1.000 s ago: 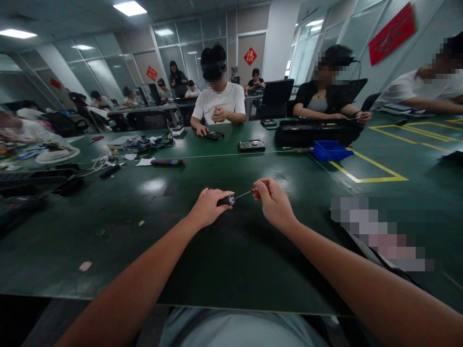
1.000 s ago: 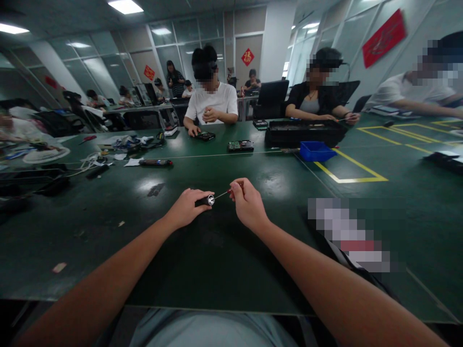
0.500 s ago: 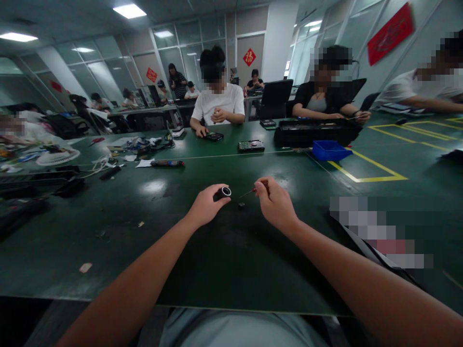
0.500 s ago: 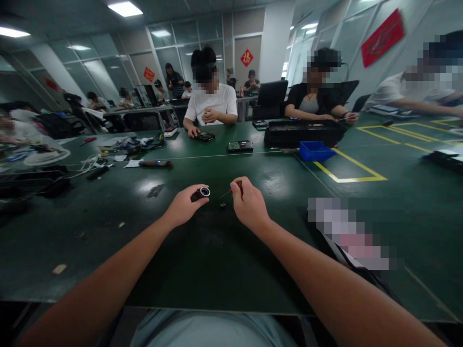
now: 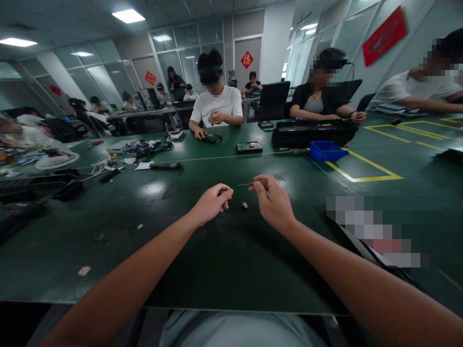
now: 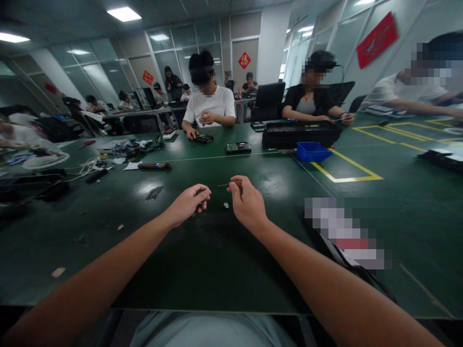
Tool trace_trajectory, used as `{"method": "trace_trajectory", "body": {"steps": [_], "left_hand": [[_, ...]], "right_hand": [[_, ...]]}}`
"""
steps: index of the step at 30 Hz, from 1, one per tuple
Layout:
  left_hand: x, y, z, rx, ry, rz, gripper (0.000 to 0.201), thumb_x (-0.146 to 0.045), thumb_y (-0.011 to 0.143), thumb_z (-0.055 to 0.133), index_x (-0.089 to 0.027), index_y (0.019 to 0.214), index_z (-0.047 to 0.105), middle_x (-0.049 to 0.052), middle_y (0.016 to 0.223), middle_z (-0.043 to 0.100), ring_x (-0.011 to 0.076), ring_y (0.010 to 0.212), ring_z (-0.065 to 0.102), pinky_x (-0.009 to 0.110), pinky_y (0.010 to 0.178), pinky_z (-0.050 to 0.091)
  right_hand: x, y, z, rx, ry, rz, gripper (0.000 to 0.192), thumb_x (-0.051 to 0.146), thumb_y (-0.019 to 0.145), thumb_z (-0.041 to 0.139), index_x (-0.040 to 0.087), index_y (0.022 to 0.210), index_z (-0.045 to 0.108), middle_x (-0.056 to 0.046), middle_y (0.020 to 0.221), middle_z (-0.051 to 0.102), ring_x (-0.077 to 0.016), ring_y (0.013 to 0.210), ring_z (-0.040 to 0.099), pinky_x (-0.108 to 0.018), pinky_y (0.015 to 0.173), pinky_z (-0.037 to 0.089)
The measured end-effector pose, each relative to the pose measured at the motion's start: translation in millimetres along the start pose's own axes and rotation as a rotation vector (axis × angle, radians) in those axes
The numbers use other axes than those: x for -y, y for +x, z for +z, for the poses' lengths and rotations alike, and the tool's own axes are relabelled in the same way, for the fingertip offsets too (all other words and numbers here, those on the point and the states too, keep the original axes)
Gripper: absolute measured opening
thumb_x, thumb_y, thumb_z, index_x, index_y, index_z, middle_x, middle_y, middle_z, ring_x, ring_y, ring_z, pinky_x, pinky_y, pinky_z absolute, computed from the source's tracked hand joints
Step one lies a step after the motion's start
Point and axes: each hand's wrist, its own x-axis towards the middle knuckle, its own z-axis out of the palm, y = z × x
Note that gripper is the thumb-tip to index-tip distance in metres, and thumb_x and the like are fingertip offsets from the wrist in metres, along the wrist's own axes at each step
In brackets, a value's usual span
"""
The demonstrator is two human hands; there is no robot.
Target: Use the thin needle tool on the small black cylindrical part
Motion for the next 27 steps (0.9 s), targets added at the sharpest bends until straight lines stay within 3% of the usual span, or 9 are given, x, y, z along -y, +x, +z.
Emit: {"method": "trace_trajectory", "body": {"steps": [6,11,15,20,23,27], "left_hand": [[-0.5,10.7,15.7,0.083,0.533,0.228,0.028,-0.034,0.093,0.053,-0.021,0.114,0.067,0.008,0.106,0.070,0.0231,0.092,0.065,0.035,0.082,0.050],[1.3,18.1,32.2,0.096,0.903,0.271,0.039,-0.041,0.090,0.060,-0.023,0.125,0.067,0.012,0.110,0.068,0.0292,0.099,0.066,0.038,0.082,0.052],[2.7,23.2,37.7,0.114,1.013,0.231,0.034,-0.042,0.092,0.058,-0.025,0.119,0.071,0.010,0.108,0.070,0.0292,0.101,0.066,0.038,0.081,0.053],[1.0,26.6,29.1,0.084,0.890,0.192,0.028,-0.037,0.092,0.056,-0.024,0.107,0.076,0.009,0.105,0.073,0.0285,0.097,0.066,0.040,0.082,0.050],[-0.8,27.3,12.8,0.106,0.513,0.093,0.024,-0.031,0.089,0.061,-0.020,0.103,0.077,0.008,0.101,0.073,0.0227,0.090,0.063,0.035,0.080,0.048],[0.9,23.3,-22.8,0.058,0.020,-0.161,0.027,-0.028,0.088,0.063,-0.015,0.109,0.074,0.007,0.091,0.067,0.0136,0.067,0.052,0.026,0.057,0.036]], "right_hand": [[4.8,-1.6,-1.7,0.026,0.063,0.044,0.023,0.038,0.099,0.043,0.023,0.112,0.055,-0.005,0.093,0.075,-0.0156,0.055,0.063,-0.033,0.062,0.048],[1.9,-2.0,-0.7,0.025,0.049,-0.025,0.022,0.037,0.099,0.044,0.022,0.112,0.054,-0.006,0.092,0.072,-0.0175,0.067,0.067,-0.033,0.066,0.050],[0.6,-1.3,-0.3,0.003,0.067,-0.038,0.021,0.035,0.099,0.044,0.021,0.112,0.054,-0.006,0.090,0.071,-0.0177,0.069,0.067,-0.033,0.067,0.050],[2.4,-1.7,-1.3,0.005,0.077,-0.043,0.021,0.035,0.099,0.044,0.021,0.112,0.055,-0.005,0.087,0.071,-0.0169,0.067,0.066,-0.032,0.064,0.049],[2.9,-1.9,-1.9,0.005,0.087,-0.034,0.021,0.034,0.100,0.044,0.021,0.112,0.055,-0.004,0.085,0.070,-0.0156,0.063,0.065,-0.031,0.064,0.049],[3.5,-1.6,-3.0,0.018,0.097,-0.023,0.022,0.035,0.100,0.045,0.020,0.112,0.055,-0.003,0.084,0.069,-0.0148,0.062,0.064,-0.031,0.062,0.049]]}}
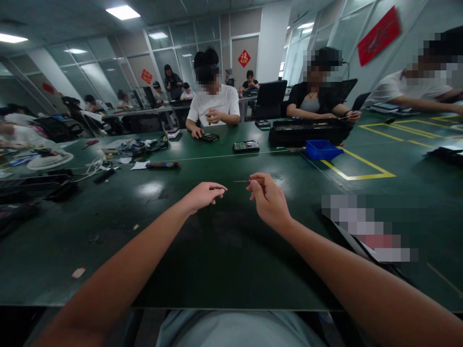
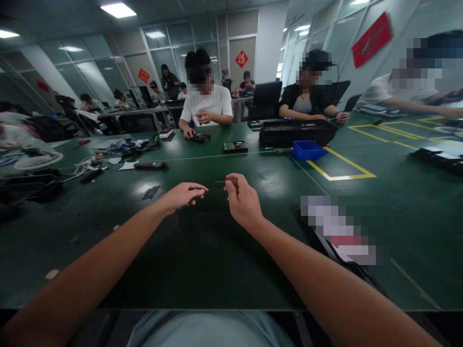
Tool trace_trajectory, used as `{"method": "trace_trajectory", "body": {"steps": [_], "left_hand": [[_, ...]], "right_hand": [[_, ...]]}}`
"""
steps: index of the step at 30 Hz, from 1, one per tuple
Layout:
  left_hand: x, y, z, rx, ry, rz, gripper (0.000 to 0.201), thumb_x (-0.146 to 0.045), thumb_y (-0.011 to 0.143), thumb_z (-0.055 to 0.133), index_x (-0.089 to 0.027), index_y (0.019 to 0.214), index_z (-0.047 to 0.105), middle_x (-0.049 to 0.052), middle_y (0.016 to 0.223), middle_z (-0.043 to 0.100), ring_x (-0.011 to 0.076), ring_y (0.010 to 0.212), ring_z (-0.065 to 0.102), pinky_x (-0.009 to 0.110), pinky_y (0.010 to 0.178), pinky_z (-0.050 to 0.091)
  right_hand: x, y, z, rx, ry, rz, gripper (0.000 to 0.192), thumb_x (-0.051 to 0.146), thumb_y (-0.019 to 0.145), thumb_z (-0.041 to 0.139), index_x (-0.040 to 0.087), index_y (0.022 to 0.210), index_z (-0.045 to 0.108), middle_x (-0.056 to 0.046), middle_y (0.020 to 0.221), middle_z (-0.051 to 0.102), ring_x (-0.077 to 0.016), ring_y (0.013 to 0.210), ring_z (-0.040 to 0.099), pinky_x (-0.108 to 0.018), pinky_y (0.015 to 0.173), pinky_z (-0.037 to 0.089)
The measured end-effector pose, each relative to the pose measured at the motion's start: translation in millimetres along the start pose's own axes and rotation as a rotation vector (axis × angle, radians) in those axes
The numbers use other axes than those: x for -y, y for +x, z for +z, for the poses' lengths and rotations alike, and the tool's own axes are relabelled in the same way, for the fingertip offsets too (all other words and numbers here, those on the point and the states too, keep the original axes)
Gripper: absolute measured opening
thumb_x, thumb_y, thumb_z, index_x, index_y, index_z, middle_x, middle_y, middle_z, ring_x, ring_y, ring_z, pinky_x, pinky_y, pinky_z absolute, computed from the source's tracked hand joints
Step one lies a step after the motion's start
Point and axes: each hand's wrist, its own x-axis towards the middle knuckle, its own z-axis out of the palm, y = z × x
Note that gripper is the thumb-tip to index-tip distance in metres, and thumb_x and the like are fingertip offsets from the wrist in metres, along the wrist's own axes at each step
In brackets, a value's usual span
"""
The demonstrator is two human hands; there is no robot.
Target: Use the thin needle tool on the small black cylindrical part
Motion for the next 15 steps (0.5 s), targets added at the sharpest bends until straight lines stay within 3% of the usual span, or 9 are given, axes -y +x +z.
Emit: {"method": "trace_trajectory", "body": {"steps": [3,7,15], "left_hand": [[10.0,-8.4,-33.4,-0.054,-0.212,-0.092,0.028,-0.027,0.090,0.061,-0.015,0.114,0.069,0.005,0.092,0.063,0.0111,0.064,0.048,0.024,0.052,0.030],[31.5,-23.4,-80.3,-0.138,-0.496,-0.140,0.027,-0.022,0.094,0.055,-0.018,0.120,0.060,0.002,0.087,0.056,0.0121,0.068,0.049,0.024,0.057,0.039],[77.7,-61.6,-166.4,-0.428,-0.832,-0.138,0.023,-0.013,0.097,0.036,-0.013,0.106,0.058,0.004,0.081,0.053,0.0135,0.067,0.050,0.026,0.058,0.048]], "right_hand": [[-0.2,0.2,0.2,0.009,0.007,0.014,0.022,0.035,0.100,0.045,0.020,0.112,0.055,-0.003,0.084,0.069,-0.0149,0.062,0.064,-0.031,0.063,0.049],[-3.0,0.3,2.1,0.020,0.024,0.025,0.022,0.036,0.100,0.045,0.021,0.112,0.055,-0.003,0.084,0.069,-0.0150,0.063,0.064,-0.031,0.064,0.049],[-5.3,1.0,3.6,0.028,0.047,0.057,0.023,0.037,0.099,0.045,0.021,0.111,0.055,-0.002,0.083,0.068,-0.0155,0.064,0.064,-0.032,0.064,0.050]]}}
